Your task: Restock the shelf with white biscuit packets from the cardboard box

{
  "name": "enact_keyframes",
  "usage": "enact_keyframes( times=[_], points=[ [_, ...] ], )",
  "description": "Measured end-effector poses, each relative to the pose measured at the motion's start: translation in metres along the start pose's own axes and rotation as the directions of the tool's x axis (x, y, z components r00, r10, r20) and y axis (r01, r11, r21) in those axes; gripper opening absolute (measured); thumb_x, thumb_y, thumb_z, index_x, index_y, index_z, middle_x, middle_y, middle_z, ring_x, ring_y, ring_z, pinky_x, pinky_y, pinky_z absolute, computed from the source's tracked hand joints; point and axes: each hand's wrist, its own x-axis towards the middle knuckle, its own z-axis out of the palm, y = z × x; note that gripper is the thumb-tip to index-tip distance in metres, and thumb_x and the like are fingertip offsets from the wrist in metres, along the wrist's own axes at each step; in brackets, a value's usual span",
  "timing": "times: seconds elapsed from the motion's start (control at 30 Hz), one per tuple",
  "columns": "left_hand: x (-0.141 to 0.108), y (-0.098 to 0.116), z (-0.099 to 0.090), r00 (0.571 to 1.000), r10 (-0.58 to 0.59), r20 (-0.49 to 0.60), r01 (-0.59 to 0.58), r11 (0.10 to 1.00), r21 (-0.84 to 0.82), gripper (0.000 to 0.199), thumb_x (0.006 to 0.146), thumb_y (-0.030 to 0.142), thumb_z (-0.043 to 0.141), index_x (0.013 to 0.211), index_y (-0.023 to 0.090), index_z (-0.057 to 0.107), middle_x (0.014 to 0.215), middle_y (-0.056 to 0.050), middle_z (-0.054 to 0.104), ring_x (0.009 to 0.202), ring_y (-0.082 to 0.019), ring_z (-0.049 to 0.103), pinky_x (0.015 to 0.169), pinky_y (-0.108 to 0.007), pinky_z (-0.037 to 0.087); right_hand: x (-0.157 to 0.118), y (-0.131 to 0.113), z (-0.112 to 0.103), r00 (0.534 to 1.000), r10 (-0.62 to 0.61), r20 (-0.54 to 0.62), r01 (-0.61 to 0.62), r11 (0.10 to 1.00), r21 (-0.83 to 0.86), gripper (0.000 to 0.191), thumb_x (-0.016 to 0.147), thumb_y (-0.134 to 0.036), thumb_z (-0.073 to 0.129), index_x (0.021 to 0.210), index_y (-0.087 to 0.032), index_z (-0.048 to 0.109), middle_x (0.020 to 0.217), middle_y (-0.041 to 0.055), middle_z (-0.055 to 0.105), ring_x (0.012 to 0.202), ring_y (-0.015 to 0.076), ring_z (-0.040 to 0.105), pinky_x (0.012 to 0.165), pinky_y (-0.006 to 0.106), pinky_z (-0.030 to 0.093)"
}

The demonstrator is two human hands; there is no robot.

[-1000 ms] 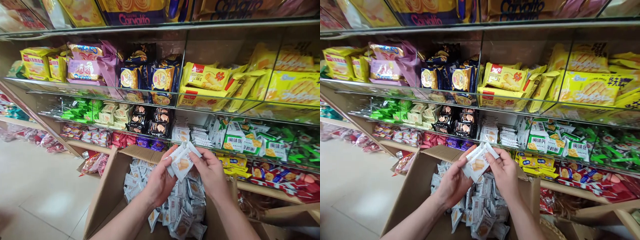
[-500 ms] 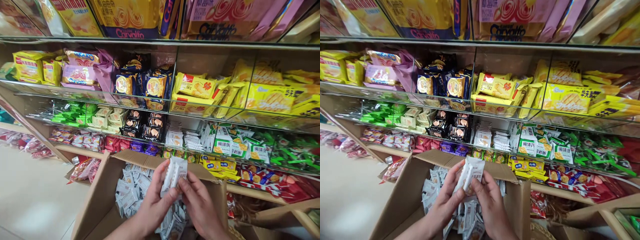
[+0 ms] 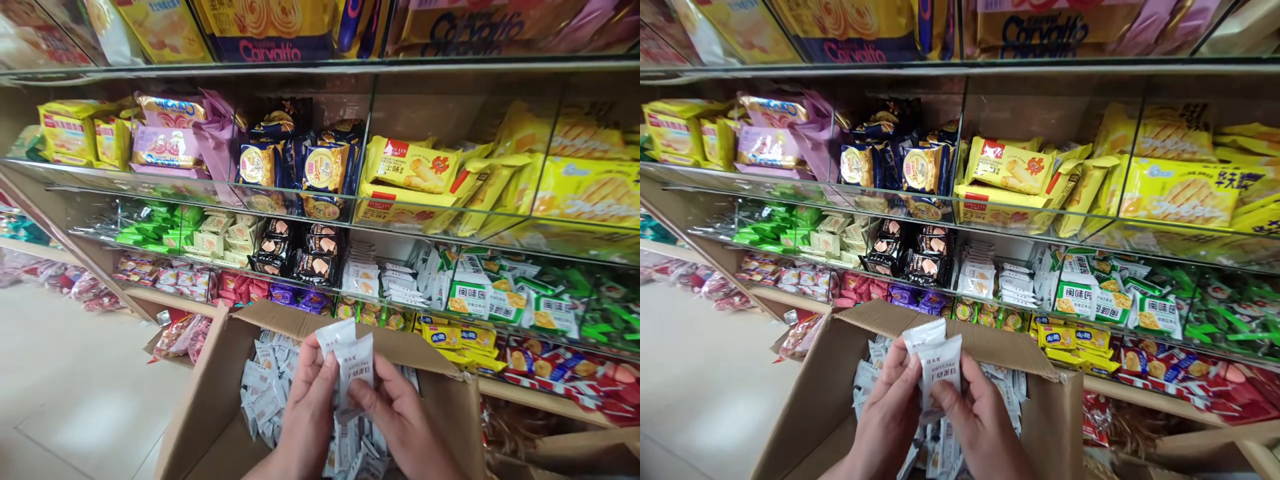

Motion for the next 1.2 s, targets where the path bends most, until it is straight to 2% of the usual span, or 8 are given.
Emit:
enact_keyframes(
  times=[0.1,0.2,0.3,0.4,0.57,0.73,1.0,1.2],
  points=[
    [0.0,0.001,-0.005,1.0,0.021,-0.009,-0.02,0.989,0.147,0.036,0.075,0.041,0.06,0.11,0.033,0.052,0.127,0.002,0.053,0.121,-0.02,0.041,0.094,-0.028,0.039,0.008,-0.014,-0.012,0.999,-0.002,0.037,0.008,0.986,-0.168,0.039,0.08,-0.037,0.055,0.117,-0.025,0.051,0.113,0.0056,0.061,0.099,0.021,0.057,0.086,0.034,0.045],
    [0.001,0.018,-0.013,0.942,0.241,0.235,-0.323,0.846,0.425,0.034,0.082,0.032,0.053,0.116,0.033,0.047,0.13,-0.002,0.049,0.117,-0.021,0.046,0.091,-0.031,0.042,0.034,-0.042,-0.047,0.99,-0.132,-0.054,0.094,0.887,-0.451,0.038,0.078,-0.037,0.056,0.114,-0.024,0.053,0.111,0.0054,0.061,0.096,0.0223,0.058,0.082,0.035,0.045],
    [0.01,0.049,-0.031,0.805,0.384,0.453,-0.592,0.453,0.667,0.032,0.084,0.019,0.049,0.113,0.032,0.048,0.117,-0.003,0.057,0.106,-0.019,0.053,0.091,-0.033,0.042,0.081,-0.07,-0.085,0.948,-0.305,-0.093,0.132,0.642,-0.755,0.038,0.08,-0.033,0.053,0.115,-0.021,0.05,0.112,0.0061,0.06,0.097,0.0226,0.056,0.084,0.035,0.042],
    [0.03,0.083,-0.055,0.704,0.372,0.604,-0.656,0.017,0.754,0.026,0.083,0.016,0.049,0.106,0.027,0.053,0.108,-0.004,0.061,0.102,-0.019,0.055,0.09,-0.033,0.042,0.131,-0.078,-0.1,0.989,-0.144,0.04,0.08,0.283,-0.956,0.038,0.08,-0.023,0.05,0.117,-0.014,0.049,0.115,0.0103,0.059,0.098,0.0218,0.056,0.083,0.031,0.041],
    [0.065,0.117,-0.082,0.721,0.368,0.588,-0.445,-0.404,0.799,0.021,0.084,0.025,0.045,0.102,0.019,0.055,0.099,-0.006,0.063,0.092,-0.02,0.058,0.081,-0.033,0.045,0.179,-0.057,-0.088,0.972,0.141,0.189,0.187,0.032,-0.982,0.029,0.072,-0.018,0.058,0.099,-0.012,0.062,0.102,0.0109,0.065,0.091,0.0212,0.06,0.075,0.024,0.042],
    [0.072,0.107,-0.088,0.681,0.364,0.636,-0.401,-0.541,0.739,0.021,0.086,0.022,0.039,0.099,0.018,0.056,0.083,-0.005,0.065,0.077,-0.02,0.057,0.072,-0.033,0.043,0.188,-0.04,-0.083,0.963,0.209,0.171,0.197,-0.108,-0.974,0.027,0.073,-0.02,0.057,0.097,-0.009,0.063,0.102,0.0176,0.064,0.095,0.0243,0.059,0.076,0.026,0.042],
    [0.077,0.093,-0.093,0.552,0.476,0.684,-0.416,-0.553,0.722,0.02,0.085,0.017,0.038,0.094,0.018,0.055,0.077,-0.005,0.064,0.072,-0.019,0.053,0.068,-0.034,0.039,0.193,-0.043,-0.08,0.969,0.231,0.084,0.134,-0.212,-0.968,0.038,0.068,-0.035,0.062,0.098,-0.011,0.064,0.103,0.0168,0.064,0.096,0.0277,0.058,0.076,0.031,0.044],
    [0.075,0.093,-0.093,0.581,0.442,0.684,-0.389,-0.587,0.71,0.018,0.084,0.015,0.04,0.096,0.018,0.054,0.078,-0.005,0.063,0.072,-0.02,0.053,0.069,-0.034,0.039,0.196,-0.039,-0.074,0.991,0.133,0.02,0.052,-0.237,-0.97,0.046,0.059,-0.032,0.07,0.101,-0.014,0.061,0.108,0.0154,0.061,0.107,0.0323,0.049,0.084,0.041,0.04]
  ],
)
